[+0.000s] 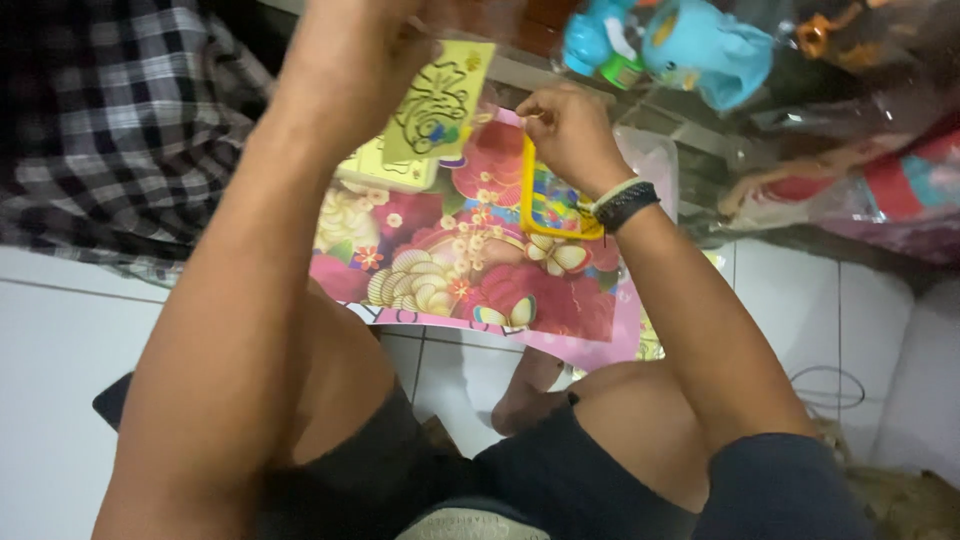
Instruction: The person sits on the floor and packs small, yellow, cartoon-themed sticker sheets into clear plastic bags. They pick up each sheet, place it inside a bag, and then set the packaged item aside on the floor.
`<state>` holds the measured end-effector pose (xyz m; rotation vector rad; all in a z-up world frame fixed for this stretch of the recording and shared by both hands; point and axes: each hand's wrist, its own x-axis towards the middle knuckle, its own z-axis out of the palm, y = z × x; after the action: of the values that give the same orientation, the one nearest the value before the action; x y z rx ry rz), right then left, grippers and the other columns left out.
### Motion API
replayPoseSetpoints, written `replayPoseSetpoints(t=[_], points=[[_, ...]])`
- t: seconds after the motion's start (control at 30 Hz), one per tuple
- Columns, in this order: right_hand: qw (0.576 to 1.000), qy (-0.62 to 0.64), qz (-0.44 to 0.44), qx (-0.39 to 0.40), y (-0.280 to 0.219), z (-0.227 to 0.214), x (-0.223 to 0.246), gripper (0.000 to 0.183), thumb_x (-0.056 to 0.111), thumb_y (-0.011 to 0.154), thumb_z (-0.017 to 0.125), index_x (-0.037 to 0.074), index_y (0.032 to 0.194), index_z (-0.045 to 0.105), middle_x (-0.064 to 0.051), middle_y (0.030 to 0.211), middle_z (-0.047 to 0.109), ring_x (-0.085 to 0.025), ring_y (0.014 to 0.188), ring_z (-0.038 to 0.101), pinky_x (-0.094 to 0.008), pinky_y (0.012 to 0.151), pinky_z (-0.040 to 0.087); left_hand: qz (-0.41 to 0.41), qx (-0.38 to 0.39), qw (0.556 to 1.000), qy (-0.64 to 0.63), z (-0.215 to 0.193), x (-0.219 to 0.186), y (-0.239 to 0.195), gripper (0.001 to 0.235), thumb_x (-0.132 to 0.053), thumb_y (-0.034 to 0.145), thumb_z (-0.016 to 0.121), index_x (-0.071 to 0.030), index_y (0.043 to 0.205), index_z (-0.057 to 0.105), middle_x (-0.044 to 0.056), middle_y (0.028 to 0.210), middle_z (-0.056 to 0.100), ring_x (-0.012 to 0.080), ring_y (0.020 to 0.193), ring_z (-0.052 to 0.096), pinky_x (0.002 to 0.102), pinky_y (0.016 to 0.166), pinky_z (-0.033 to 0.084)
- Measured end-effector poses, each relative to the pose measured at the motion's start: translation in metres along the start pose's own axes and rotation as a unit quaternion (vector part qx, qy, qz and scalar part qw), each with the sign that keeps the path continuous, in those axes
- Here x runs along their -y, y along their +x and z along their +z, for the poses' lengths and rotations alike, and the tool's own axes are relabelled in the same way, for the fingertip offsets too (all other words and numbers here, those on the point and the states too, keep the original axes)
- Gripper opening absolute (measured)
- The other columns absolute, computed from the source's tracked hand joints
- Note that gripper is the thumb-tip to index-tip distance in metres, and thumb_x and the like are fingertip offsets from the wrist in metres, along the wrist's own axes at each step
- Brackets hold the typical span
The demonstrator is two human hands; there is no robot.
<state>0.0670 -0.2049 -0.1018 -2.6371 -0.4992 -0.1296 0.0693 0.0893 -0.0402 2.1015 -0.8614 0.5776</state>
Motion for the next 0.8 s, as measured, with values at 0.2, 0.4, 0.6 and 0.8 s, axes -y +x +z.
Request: replayPoseSetpoints(t=[0.2,0.4,0.6,0.8], points=[[0.985,-0.081,0.124,0.090,0.077,0.049,-0.028,0.012,0.018,0.090,0.074,0.024,0.092,0.085,-0.002,0.097,0.080,-0.026,0.088,0.073,-0.042,0.082,0.054,0.112,-0.020,0.986,-0.122,-0.025,-0.021,0.009,0.062,0.021,0.067,0.056,0.002,0.125,0.070,0.018,0.120,0.073,0.0353,0.109,0.070,0.045,0.091,0.056],[0.953,-0.160,0.122,0.225,0.115,0.086,-0.038,0.042,0.049,0.071,0.087,0.027,0.105,0.074,-0.002,0.111,0.077,-0.026,0.094,0.072,-0.039,0.074,0.055,-0.001,-0.015,1.000,0.010,-0.032,-0.007,-0.006,0.027,0.008,0.083,0.055,-0.008,0.102,0.065,0.012,0.098,0.054,0.0296,0.082,0.050,0.043,0.050,0.036],[0.922,-0.238,0.122,0.279,0.123,0.104,-0.039,0.032,0.019,0.089,0.073,0.013,0.120,0.072,-0.014,0.120,0.073,-0.038,0.100,0.070,-0.047,0.082,0.056,-0.048,0.005,0.999,-0.019,-0.036,0.011,-0.010,0.026,0.003,0.084,0.060,-0.009,0.107,0.066,0.012,0.093,0.062,0.0310,0.075,0.057,0.046,0.055,0.040],[0.963,-0.091,0.206,0.148,0.093,0.061,0.013,0.019,0.002,0.086,0.075,0.007,0.104,0.076,-0.015,0.117,0.074,-0.034,0.101,0.073,-0.043,0.081,0.061,-0.128,0.062,0.990,0.013,-0.033,0.004,-0.004,0.033,-0.003,0.085,0.057,-0.010,0.114,0.070,0.016,0.088,0.065,0.0381,0.065,0.060,0.051,0.044,0.041]])
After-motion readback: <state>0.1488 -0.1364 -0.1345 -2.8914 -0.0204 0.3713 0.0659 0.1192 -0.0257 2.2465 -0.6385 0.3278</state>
